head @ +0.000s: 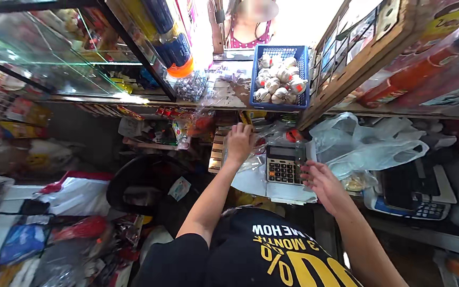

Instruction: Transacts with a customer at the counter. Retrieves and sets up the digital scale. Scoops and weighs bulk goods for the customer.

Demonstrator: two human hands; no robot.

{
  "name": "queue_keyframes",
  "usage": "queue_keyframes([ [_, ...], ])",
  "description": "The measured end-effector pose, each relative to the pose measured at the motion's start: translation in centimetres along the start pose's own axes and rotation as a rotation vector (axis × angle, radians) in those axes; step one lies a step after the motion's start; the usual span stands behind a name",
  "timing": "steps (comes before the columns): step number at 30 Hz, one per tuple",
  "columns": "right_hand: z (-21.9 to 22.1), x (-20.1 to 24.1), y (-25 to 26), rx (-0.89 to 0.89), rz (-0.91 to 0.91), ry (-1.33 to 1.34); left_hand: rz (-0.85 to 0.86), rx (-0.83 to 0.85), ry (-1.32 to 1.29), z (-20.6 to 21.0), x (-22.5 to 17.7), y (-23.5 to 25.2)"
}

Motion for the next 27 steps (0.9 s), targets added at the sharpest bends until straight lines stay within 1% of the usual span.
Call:
queue_keyframes([
  [2,-0.4,-0.1,-0.9,-0.009,-0.041,-0.012,-0.021,-0.150,0.043,-3.9,1.1,0.8],
  [5,0.3,0.4,-1.7,0.008,-0.097,-0.049,-0.048,-0.351,0.050,-9.0,2.7,4.1],
  [6,0.8,0.7,-1.8,0.040,-0.119,-0.066,-0.032,-0.390,0.027,-10.0,2.6,5.4],
  [7,1.4,0.8,-1.9,0.072,-0.143,-0.082,-0.027,-0.390,-0.038,-10.7,2.1,6.6],
  [9,2.5,1.0,-1.9,0.136,-0.181,-0.095,-0.119,-0.277,-0.241,-10.8,0.8,8.6],
  [10,3.0,1.0,-1.9,0.156,-0.190,-0.090,-0.199,-0.168,-0.317,-10.2,0.1,9.3],
  [12,3.5,0.8,-2.3,0.168,-0.184,-0.075,-0.361,0.099,-0.405,-8.0,-0.8,9.5],
  [13,3.5,0.6,-2.5,0.162,-0.179,-0.072,-0.418,0.207,-0.449,-6.5,-1.0,9.4],
  [14,3.4,0.4,-2.7,0.156,-0.178,-0.072,-0.458,0.272,-0.527,-4.9,-1.1,9.3],
  [15,3.1,0.2,-2.9,0.152,-0.179,-0.072,-0.485,0.288,-0.661,-3.4,-1.1,9.3],
  [16,2.8,0.0,-3.1,0.149,-0.182,-0.067,-0.499,0.264,-0.806,-2.2,-1.2,9.3],
  [18,2.3,-0.5,-3.5,0.128,-0.175,-0.056,-0.515,0.155,-1.030,-0.9,-1.0,9.6],
  [19,2.0,-0.6,-3.7,0.118,-0.171,-0.053,-0.508,0.107,-1.080,-0.6,-0.9,9.6],
  [20,1.8,-0.7,-4.0,0.113,-0.169,-0.054,-0.501,0.077,-1.103,-0.7,-1.1,9.5],
  [23,1.1,-0.5,-4.7,0.112,-0.185,-0.066,-0.477,0.059,-1.128,-2.2,-1.5,8.2],
  [27,0.9,-0.4,-4.5,0.154,-0.159,-0.077,-0.512,0.074,-1.158,-4.7,-0.2,5.0],
])
Point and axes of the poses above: each hand's wrist, its own y-axis towards the middle knuckle, its own z-axis out of the palm, x = y × z, the point moved 7 cm from there along y, towards the middle knuckle, and after that the axes turned 5 degrees about x, right-handed, at the moved point
